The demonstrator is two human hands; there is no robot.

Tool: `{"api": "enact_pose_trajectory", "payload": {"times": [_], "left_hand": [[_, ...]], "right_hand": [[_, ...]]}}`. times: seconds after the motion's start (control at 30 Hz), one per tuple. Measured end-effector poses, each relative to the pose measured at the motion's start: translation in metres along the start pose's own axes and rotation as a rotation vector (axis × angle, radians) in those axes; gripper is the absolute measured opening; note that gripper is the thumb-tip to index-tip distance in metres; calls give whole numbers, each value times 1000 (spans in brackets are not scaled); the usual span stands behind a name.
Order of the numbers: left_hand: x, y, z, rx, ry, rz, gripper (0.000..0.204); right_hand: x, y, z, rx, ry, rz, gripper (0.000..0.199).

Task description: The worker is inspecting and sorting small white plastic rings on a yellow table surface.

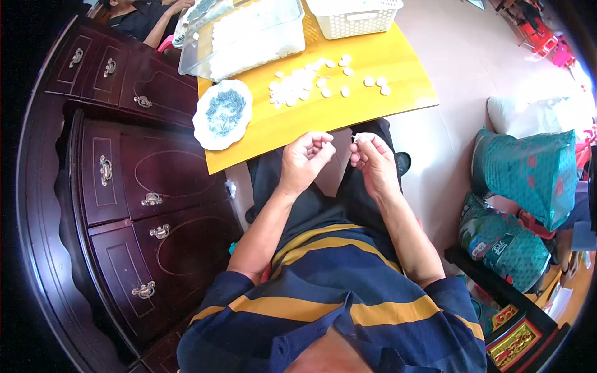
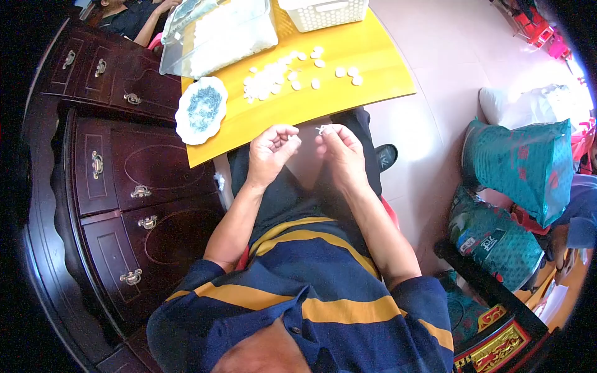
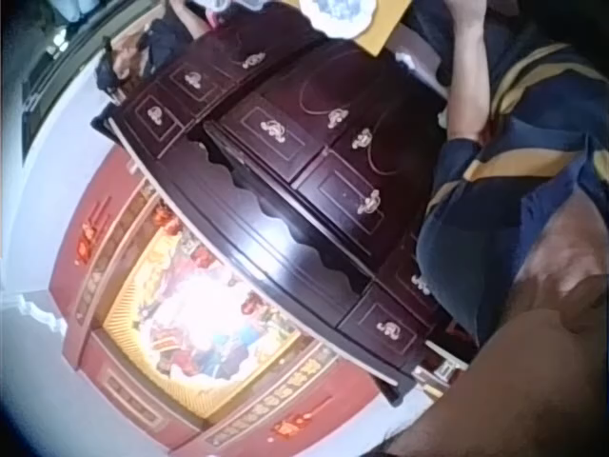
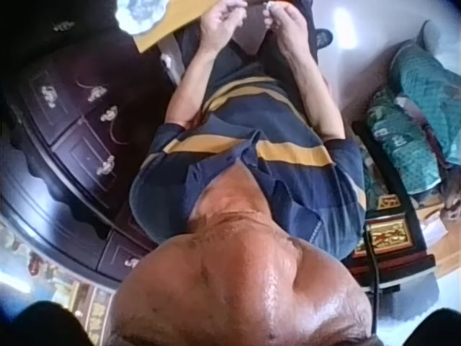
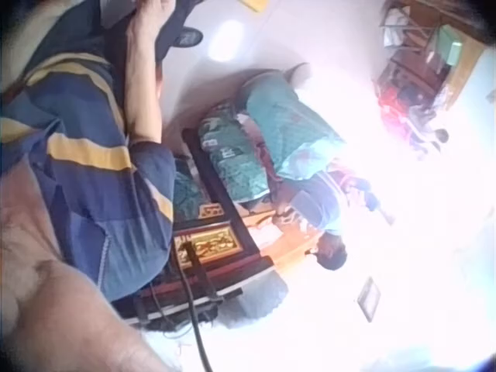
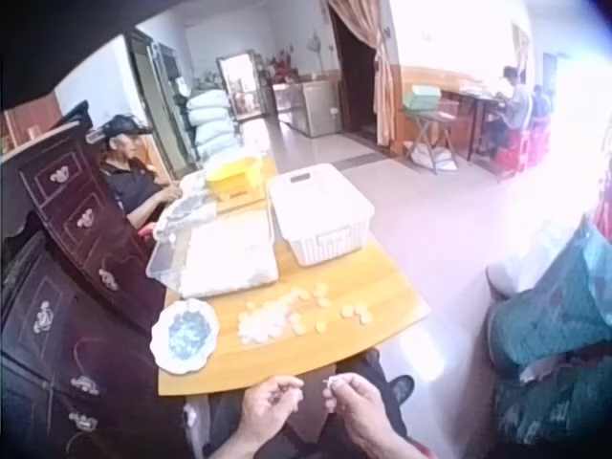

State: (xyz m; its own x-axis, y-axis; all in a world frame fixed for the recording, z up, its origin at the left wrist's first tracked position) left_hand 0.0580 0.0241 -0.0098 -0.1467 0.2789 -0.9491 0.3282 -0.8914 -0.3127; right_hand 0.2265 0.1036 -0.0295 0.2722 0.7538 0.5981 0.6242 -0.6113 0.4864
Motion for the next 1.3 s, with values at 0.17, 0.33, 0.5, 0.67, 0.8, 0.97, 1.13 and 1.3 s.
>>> {"api": "enact_pose_trajectory", "payload": {"times": [0.17,0.33,0.5,0.67,0.8,0.97,1.13,1.3], "left_hand": [[2,0,-1,58,18,14,21],[-4,5,-17,75,86,50,12],[-14,21,-46,239,-199,-150,15],[-24,34,-64,136,-233,-299,14],[-18,41,-65,157,-240,-250,11],[-22,47,-66,159,-280,-267,9],[-29,42,-63,204,-261,-324,15],[-30,42,-58,258,-270,-293,19]], "right_hand": [[0,-5,5,-8,-17,3,12],[0,-3,-2,-20,-71,-1,11],[-3,-8,4,-95,-103,-57,10],[-9,-6,8,-126,-131,-143,15],[-17,-13,17,-114,-195,-202,15],[-15,-11,15,-55,-230,-201,11],[-10,-13,15,-41,-250,-188,11],[-9,-17,14,-42,-244,-182,11]]}}
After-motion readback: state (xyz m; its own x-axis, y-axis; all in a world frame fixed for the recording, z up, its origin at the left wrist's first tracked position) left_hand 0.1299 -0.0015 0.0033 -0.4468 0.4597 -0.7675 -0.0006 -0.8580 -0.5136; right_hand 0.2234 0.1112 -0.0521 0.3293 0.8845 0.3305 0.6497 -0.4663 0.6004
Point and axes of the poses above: each hand's wrist, its own y-axis away from the middle knuckle, its own z-axis out of the back of the hand, x = y × z, the point moved 1 cm from there along -y, towards the middle knuckle, and after that the axes turned 15 degrees about -z, right-handed, at the moved point
